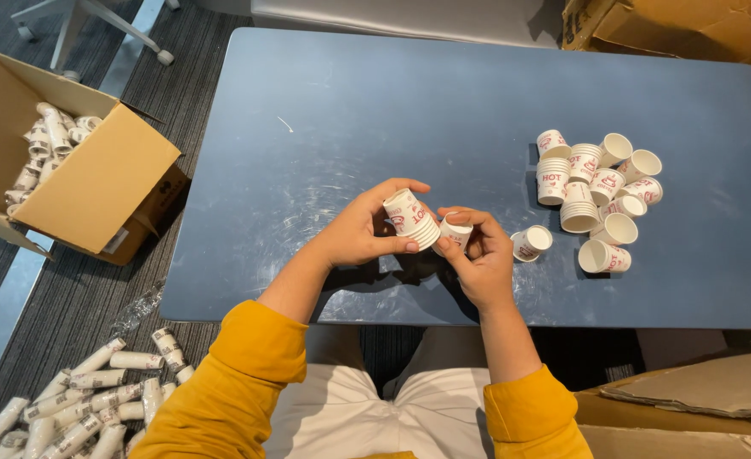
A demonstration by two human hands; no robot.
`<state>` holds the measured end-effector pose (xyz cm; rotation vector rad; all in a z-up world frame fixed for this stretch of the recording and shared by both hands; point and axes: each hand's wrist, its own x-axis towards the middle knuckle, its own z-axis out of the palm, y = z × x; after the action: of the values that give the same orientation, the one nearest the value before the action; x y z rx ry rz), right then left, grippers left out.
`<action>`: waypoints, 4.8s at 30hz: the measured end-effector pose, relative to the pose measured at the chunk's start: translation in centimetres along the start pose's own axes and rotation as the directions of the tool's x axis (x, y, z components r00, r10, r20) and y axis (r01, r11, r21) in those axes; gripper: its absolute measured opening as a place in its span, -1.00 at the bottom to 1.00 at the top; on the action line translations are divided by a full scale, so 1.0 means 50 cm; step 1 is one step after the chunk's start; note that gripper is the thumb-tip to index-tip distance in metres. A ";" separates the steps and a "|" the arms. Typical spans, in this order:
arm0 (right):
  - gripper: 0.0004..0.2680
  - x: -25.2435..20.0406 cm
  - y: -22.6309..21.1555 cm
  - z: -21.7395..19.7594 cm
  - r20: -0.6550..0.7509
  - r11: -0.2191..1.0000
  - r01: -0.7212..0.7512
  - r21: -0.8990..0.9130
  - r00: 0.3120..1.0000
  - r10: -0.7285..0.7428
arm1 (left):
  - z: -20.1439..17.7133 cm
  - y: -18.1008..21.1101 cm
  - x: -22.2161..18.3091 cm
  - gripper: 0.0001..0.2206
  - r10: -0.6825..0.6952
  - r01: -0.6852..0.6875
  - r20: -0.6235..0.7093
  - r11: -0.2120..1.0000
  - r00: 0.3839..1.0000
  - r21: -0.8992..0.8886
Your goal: Stacking and organizing small paper cups on a table and placing them into tubes or plastic sleeves.
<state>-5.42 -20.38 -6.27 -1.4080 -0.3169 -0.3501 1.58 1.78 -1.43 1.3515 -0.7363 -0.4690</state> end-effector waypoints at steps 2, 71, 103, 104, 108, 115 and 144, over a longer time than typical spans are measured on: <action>-0.80 0.000 0.002 -0.001 0.002 1.000 0.004 0.000 1.000 -0.004 | -0.001 -0.002 0.002 -0.35 0.002 -0.002 0.001 1.000 1.000 0.002; -0.83 0.013 -0.016 0.068 -0.002 0.915 0.241 -0.324 0.967 -0.256 | -0.016 0.019 -0.011 -0.70 0.461 -0.365 -0.079 0.786 0.884 0.499; -0.68 -0.048 -0.126 -0.093 -0.201 0.478 0.046 -0.877 0.869 -0.452 | 0.136 0.036 -0.007 -0.91 0.822 -0.480 0.041 0.289 0.567 0.828; -0.68 -0.051 -0.115 -0.104 -0.280 0.566 -0.083 -0.820 0.921 -0.271 | 0.172 0.050 -0.001 -0.90 0.769 -0.471 0.006 0.385 0.639 0.793; -0.67 -0.048 -0.106 -0.109 -0.316 0.803 -0.161 -0.574 0.948 -0.036 | 0.224 0.075 0.018 -0.74 0.663 -0.435 -0.029 0.522 0.748 0.734; -0.61 0.006 -0.147 0.025 -0.047 0.967 0.097 -0.237 0.993 -0.111 | 0.119 0.113 -0.010 -0.67 0.492 -0.303 -0.224 0.773 0.841 0.558; -0.73 0.005 -0.100 0.070 0.165 0.801 0.144 -0.581 0.985 -0.058 | 0.067 -0.031 -0.064 -0.72 0.288 -0.128 -0.409 0.918 0.866 0.374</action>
<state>-7.31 -17.58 -1.17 -2.0475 -0.4205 -0.4646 -2.89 1.37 -3.42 1.6003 -0.5729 0.1676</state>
